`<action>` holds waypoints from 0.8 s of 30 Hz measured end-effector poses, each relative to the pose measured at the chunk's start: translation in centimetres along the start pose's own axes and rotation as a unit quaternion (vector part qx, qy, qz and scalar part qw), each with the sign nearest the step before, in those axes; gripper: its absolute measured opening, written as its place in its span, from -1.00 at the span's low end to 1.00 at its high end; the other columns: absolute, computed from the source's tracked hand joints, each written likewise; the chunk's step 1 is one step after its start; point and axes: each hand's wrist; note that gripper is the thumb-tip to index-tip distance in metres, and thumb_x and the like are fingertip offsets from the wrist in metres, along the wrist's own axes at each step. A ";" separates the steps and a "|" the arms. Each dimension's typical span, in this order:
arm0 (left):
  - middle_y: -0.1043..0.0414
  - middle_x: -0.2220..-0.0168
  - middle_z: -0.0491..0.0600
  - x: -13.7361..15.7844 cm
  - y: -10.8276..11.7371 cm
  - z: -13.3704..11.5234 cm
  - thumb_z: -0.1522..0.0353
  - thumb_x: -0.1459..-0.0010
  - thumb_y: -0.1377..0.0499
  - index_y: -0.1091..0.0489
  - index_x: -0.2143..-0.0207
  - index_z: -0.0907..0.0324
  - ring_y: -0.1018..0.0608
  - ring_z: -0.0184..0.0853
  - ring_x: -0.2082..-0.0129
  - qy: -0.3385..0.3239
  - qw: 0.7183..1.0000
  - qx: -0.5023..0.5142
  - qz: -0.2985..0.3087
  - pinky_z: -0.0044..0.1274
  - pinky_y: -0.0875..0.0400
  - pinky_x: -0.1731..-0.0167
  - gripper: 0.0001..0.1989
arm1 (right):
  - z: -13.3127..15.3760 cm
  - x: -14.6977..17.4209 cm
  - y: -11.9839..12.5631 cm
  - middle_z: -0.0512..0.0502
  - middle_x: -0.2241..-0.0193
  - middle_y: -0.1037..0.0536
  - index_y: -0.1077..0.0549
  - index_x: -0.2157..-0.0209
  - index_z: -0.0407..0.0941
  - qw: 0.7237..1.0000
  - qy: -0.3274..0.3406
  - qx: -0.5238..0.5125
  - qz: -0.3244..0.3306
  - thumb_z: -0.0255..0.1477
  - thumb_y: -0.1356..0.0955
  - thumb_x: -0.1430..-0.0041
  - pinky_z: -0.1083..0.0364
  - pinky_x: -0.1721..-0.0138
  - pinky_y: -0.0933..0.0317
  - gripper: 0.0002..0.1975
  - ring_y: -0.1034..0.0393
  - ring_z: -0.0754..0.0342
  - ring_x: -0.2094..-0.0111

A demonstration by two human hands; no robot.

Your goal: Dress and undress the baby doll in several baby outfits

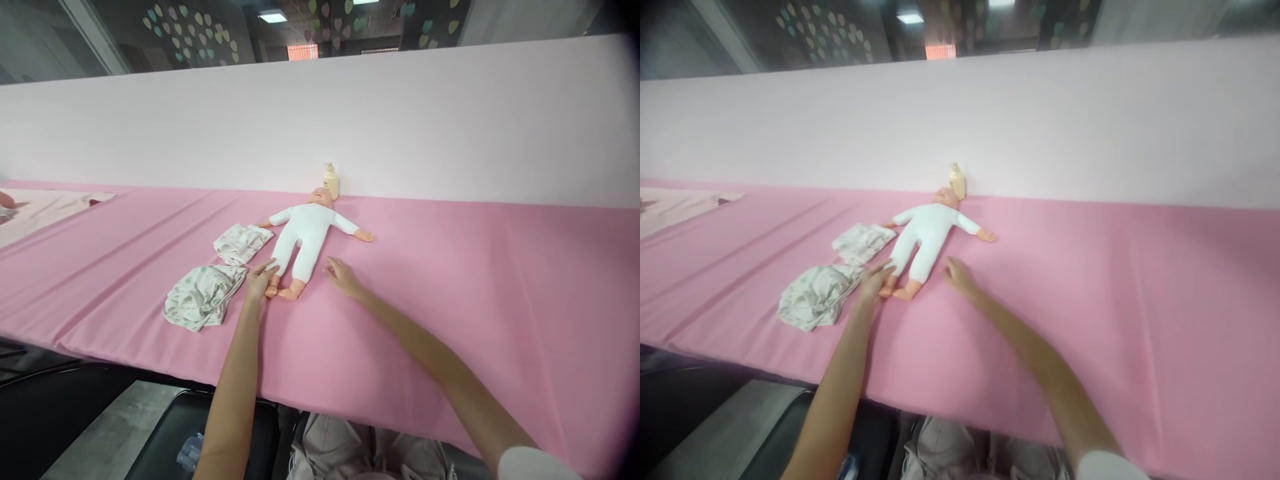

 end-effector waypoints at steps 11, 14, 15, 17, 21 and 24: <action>-0.47 0.07 0.11 7.5 -5.9 0.2 0.40 -0.18 -0.04 -0.52 0.21 0.15 -0.45 -0.14 0.00 -0.481 0.768 -0.390 0.164 -0.24 -0.26 -0.08 -0.75 | -10.6 18.0 6.7 -0.17 -0.21 -0.27 -0.28 -0.20 -0.10 0.986 -0.034 0.157 -0.054 -0.27 -0.12 -0.28 -0.17 -0.24 -0.06 -0.49 -0.12 -0.09 -0.24; -0.44 -0.01 0.09 9.9 -9.4 2.2 0.42 -0.23 -0.01 -0.47 0.10 0.14 -0.41 -0.16 -0.07 -0.519 0.682 -0.366 0.363 -0.24 -0.27 -0.10 -0.71 | -12.3 20.0 7.9 -0.17 -0.19 -0.30 -0.30 -0.19 -0.09 0.978 -0.074 0.173 -0.089 -0.26 -0.12 -0.27 -0.19 -0.22 -0.09 -0.49 -0.15 -0.10 -0.22; -0.42 -0.03 0.10 10.4 -10.0 2.7 0.42 -0.24 0.00 -0.45 0.06 0.15 -0.40 -0.17 -0.10 -0.516 0.669 -0.361 0.395 -0.25 -0.26 -0.12 -0.69 | -12.5 20.3 8.1 -0.19 -0.18 -0.31 -0.30 -0.18 -0.10 0.975 -0.080 0.182 -0.096 -0.27 -0.11 -0.27 -0.19 -0.22 -0.09 -0.48 -0.16 -0.11 -0.22; -0.40 -0.06 0.10 10.7 -10.6 3.2 0.38 -0.25 0.00 -0.42 -0.01 0.17 -0.37 -0.17 -0.13 -0.492 0.675 -0.356 0.418 -0.28 -0.26 -0.14 -0.67 | -12.7 20.3 8.3 -0.24 -0.16 -0.34 -0.34 -0.16 -0.14 0.971 -0.080 0.203 -0.099 -0.29 -0.10 -0.25 -0.21 -0.22 -0.09 -0.48 -0.19 -0.13 -0.20; -0.35 -0.12 0.06 10.2 -10.1 3.4 0.32 -0.27 -0.03 -0.36 -0.09 0.11 -0.35 -0.20 -0.16 -0.446 0.708 -0.345 0.425 -0.31 -0.21 -0.20 -0.64 | -12.3 19.9 8.4 -0.26 -0.15 -0.34 -0.36 -0.14 -0.20 0.968 -0.079 0.227 -0.076 -0.31 -0.08 -0.27 -0.18 -0.21 -0.12 -0.47 -0.21 -0.13 -0.18; -0.33 -0.14 0.07 10.1 -10.1 3.3 0.31 -0.27 -0.03 -0.36 -0.08 0.12 -0.35 -0.21 -0.16 -0.445 0.705 -0.349 0.429 -0.29 -0.17 -0.22 -0.64 | -12.3 20.1 8.4 -0.26 -0.18 -0.31 -0.34 -0.15 -0.24 0.968 -0.078 0.226 -0.069 -0.29 -0.06 -0.29 -0.17 -0.21 -0.12 -0.45 -0.18 -0.13 -0.20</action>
Point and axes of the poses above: each hand's wrist, its own x-axis away from the middle knuckle, its own y-axis out of the back of the hand, z = x × y
